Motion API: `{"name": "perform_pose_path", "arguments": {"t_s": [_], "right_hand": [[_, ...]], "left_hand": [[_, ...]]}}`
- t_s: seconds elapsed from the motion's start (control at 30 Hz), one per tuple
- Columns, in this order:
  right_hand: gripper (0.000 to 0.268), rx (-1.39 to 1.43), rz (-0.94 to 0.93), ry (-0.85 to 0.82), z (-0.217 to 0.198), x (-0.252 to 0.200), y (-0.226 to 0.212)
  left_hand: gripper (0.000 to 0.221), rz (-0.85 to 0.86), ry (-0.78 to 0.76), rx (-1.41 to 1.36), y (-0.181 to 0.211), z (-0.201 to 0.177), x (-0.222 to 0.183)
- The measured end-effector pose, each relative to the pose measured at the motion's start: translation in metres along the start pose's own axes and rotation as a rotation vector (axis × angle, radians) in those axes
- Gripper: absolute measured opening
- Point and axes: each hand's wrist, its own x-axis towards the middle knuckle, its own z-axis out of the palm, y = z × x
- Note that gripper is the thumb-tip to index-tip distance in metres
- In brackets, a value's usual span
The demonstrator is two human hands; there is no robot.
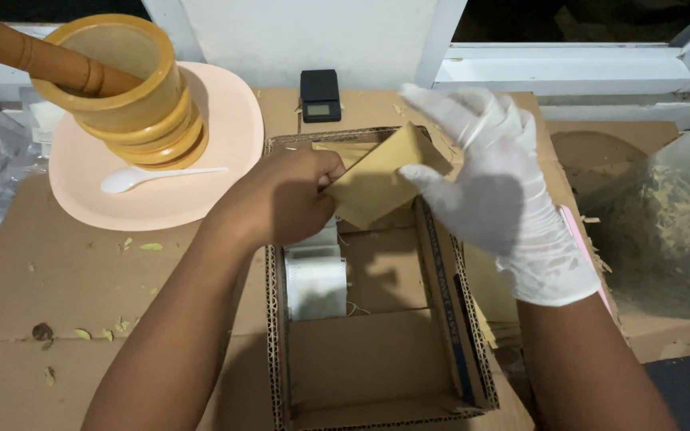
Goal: Packaging individual tea bags into paper envelopes and sealing them with a handheld heat sealer.
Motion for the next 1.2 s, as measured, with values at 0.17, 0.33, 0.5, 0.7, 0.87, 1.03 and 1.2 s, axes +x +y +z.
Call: {"name": "perform_pose_path", "arguments": {"t_s": [0.17, 0.33, 0.5, 0.7, 0.87, 1.03, 1.2], "right_hand": [[0.051, -0.323, -0.571, 0.249, 0.015, -0.008, 0.002], [0.022, -0.367, -0.566, 0.274, 0.017, -0.007, 0.001], [0.010, -0.150, -0.508, 0.233, 0.014, -0.007, 0.001], [0.010, 0.112, -0.454, 0.176, 0.006, -0.010, -0.017], [0.014, 0.576, -0.309, -0.090, 0.010, 0.000, -0.011], [0.019, 0.489, -0.247, -0.076, 0.007, 0.006, -0.011], [0.022, 0.592, 0.093, -0.216, 0.010, 0.007, -0.012]], "left_hand": [[0.038, -0.031, 0.064, 0.074, 0.011, -0.007, -0.009], [0.033, 0.135, 0.115, -0.028, -0.004, -0.010, -0.011], [0.029, 0.187, 0.119, -0.094, -0.006, -0.019, -0.017], [0.020, 0.126, 0.103, -0.137, -0.003, -0.036, -0.032], [0.044, 0.077, 0.044, -0.050, -0.012, -0.025, -0.018], [0.037, 0.000, 0.050, -0.054, -0.008, -0.023, -0.012], [0.044, -0.058, -0.056, -0.230, -0.007, -0.025, -0.015]]}}
